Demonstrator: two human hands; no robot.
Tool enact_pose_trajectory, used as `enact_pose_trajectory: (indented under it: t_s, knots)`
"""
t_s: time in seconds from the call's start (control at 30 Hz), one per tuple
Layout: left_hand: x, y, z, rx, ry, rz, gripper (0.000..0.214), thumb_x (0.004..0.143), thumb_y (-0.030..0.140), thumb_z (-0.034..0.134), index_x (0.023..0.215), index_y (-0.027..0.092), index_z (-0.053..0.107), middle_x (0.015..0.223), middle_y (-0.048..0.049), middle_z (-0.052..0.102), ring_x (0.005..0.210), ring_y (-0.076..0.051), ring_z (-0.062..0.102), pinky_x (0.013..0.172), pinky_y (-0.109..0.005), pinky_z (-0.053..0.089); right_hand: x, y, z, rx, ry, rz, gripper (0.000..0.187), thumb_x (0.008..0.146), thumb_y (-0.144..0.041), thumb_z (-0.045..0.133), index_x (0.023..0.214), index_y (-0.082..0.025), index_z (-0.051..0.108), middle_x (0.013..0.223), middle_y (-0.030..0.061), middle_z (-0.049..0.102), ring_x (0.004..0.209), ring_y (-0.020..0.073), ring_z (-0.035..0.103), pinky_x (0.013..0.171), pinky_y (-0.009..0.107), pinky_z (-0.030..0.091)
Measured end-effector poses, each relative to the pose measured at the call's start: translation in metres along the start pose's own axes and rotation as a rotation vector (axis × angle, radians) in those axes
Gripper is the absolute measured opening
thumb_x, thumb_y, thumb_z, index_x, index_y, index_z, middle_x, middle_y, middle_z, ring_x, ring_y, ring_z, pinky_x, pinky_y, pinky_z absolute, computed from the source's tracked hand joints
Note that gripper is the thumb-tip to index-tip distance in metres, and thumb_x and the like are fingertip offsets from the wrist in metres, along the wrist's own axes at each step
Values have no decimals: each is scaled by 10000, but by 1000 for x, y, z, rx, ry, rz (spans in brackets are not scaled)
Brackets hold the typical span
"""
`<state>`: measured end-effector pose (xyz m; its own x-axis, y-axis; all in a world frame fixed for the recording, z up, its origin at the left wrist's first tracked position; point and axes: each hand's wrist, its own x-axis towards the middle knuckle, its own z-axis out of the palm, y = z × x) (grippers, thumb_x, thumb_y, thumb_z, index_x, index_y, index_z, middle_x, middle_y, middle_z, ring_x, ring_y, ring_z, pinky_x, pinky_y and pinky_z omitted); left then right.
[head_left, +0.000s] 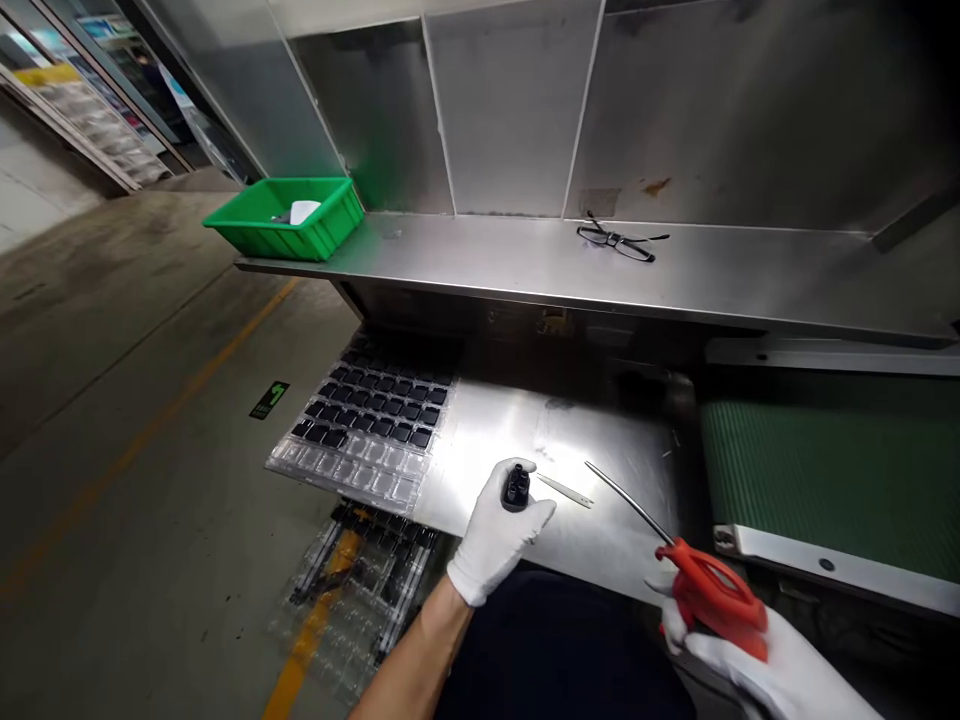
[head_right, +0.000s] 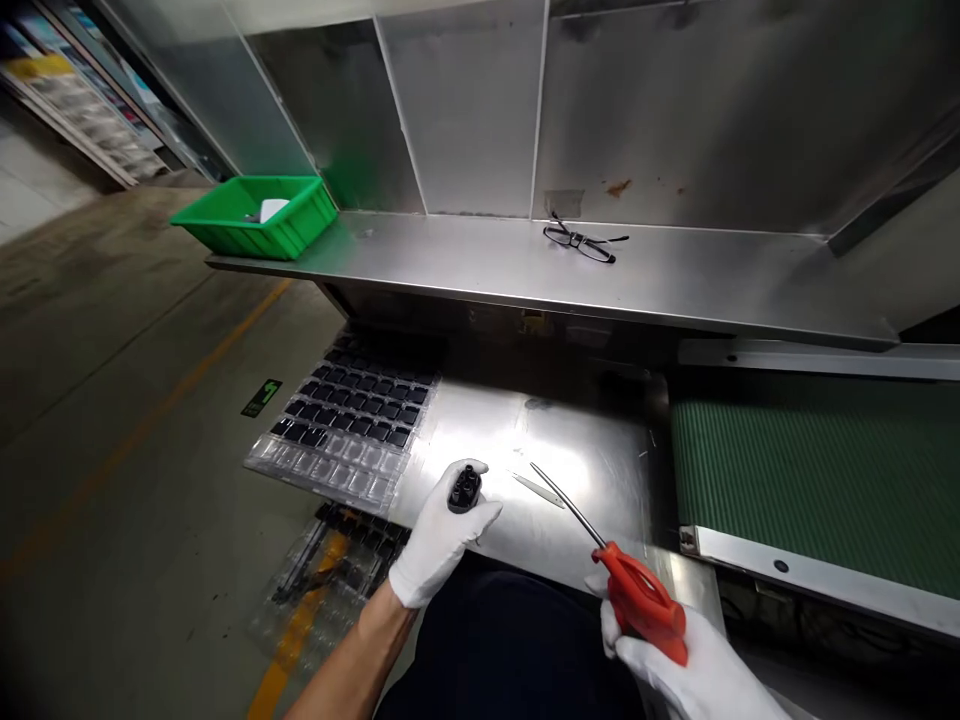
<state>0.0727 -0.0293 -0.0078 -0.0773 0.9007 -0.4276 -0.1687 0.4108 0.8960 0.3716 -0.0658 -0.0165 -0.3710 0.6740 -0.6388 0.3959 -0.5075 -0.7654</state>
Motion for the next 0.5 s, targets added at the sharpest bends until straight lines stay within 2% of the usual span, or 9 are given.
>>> enact_pose_trajectory:
  t_s: [0.07, 0.13, 0.23, 0.3, 0.37, 0.43, 0.5]
  knots:
    - [3, -4, -8, -144, -73, -51, 411, 780, 231, 779, 1095, 210, 515, 651, 106, 464, 520, -44, 401, 497, -184, 334, 6, -3, 11, -34, -1, -9, 534, 889, -629, 649, 1254, -240, 628, 1048, 69, 687, 993, 255, 646, 974, 365, 548]
    - [6, -10, -16, -236, -110, -35, 383, 800, 296, 795, 1047, 198, 519, 620, 112, 446, 465, -26, 343, 439, -173, 254, 11, -8, 21, -58, -18, -39, 582, 922, -601, 616, 1386, -259, 535, 1052, 51, 676, 991, 232, 632, 978, 351, 537]
    - [8, -19, -26, -293, -157, -27, 373, 820, 397, 792, 980, 196, 522, 573, 112, 457, 395, -26, 292, 364, -177, 188, 14, -18, 32, -77, -36, -8, 637, 892, -596, 625, 1415, -247, 522, 982, 48, 660, 862, 223, 622, 790, 338, 575]
    - [9, -20, -31, -296, -160, -43, 417, 797, 409, 814, 1008, 200, 522, 574, 109, 491, 384, -36, 326, 351, -177, 213, 13, -24, 37, -62, -29, 43, 657, 871, -603, 635, 1423, -263, 525, 989, 54, 660, 787, 213, 617, 642, 311, 555]
    - [7, -17, -34, -240, -140, -74, 524, 761, 422, 843, 1120, 190, 539, 597, 100, 529, 396, -51, 389, 358, -181, 256, 9, -27, 38, -45, -35, 81, 676, 874, -615, 633, 1451, -289, 502, 1009, 56, 663, 740, 199, 608, 548, 286, 511]
    - [5, -12, -35, -138, -86, -107, 624, 706, 427, 881, 1178, 176, 559, 624, 85, 557, 428, -68, 447, 371, -192, 283, 6, -28, 36, -38, -46, 95, 698, 886, -617, 632, 1484, -298, 464, 1027, 59, 665, 762, 202, 615, 540, 280, 503]
    - [3, -8, -36, -37, -7, -107, 556, 661, 404, 907, 1059, 168, 600, 624, 76, 556, 470, -78, 474, 406, -206, 322, 2, -28, 31, -31, -52, 80, 710, 877, -606, 658, 1479, -276, 474, 1028, 68, 670, 835, 226, 635, 632, 310, 549]
